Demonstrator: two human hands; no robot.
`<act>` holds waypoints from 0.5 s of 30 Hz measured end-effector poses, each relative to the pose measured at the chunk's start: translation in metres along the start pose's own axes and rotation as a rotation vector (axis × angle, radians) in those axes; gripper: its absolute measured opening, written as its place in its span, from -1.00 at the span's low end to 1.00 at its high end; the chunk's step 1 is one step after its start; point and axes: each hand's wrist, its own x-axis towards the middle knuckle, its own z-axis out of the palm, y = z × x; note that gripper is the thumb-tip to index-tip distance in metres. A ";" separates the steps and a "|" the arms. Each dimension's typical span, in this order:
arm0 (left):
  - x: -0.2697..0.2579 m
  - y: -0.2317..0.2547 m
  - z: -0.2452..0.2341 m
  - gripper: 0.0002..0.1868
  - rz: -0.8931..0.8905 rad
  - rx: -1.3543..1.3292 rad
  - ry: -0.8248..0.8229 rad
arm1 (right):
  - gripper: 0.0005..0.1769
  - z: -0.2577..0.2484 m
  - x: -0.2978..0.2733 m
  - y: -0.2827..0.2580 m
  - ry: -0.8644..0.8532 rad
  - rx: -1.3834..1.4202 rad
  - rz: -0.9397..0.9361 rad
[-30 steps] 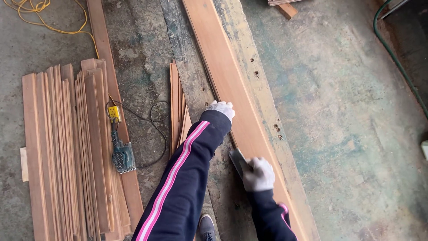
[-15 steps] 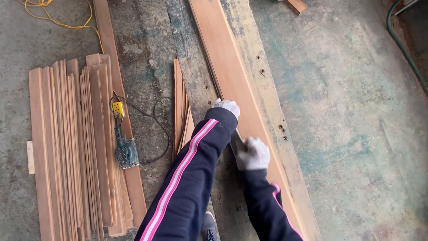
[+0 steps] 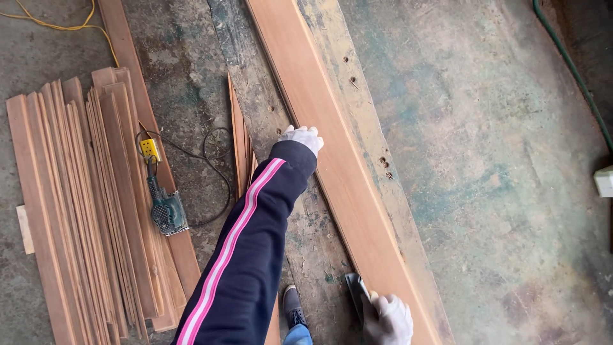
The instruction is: Sand a long wooden board using an orbital sander and a manual sanding block.
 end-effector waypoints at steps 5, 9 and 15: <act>-0.007 0.001 0.002 -0.78 0.010 0.031 0.029 | -0.73 0.024 0.054 -0.017 -0.079 0.035 -0.102; -0.009 0.004 -0.001 -0.72 -0.028 0.055 -0.035 | -0.71 0.087 0.147 -0.056 -0.094 0.020 -0.168; -0.010 0.006 0.012 -0.73 -0.043 0.024 0.075 | -0.70 0.047 0.114 -0.051 -0.045 0.048 -0.179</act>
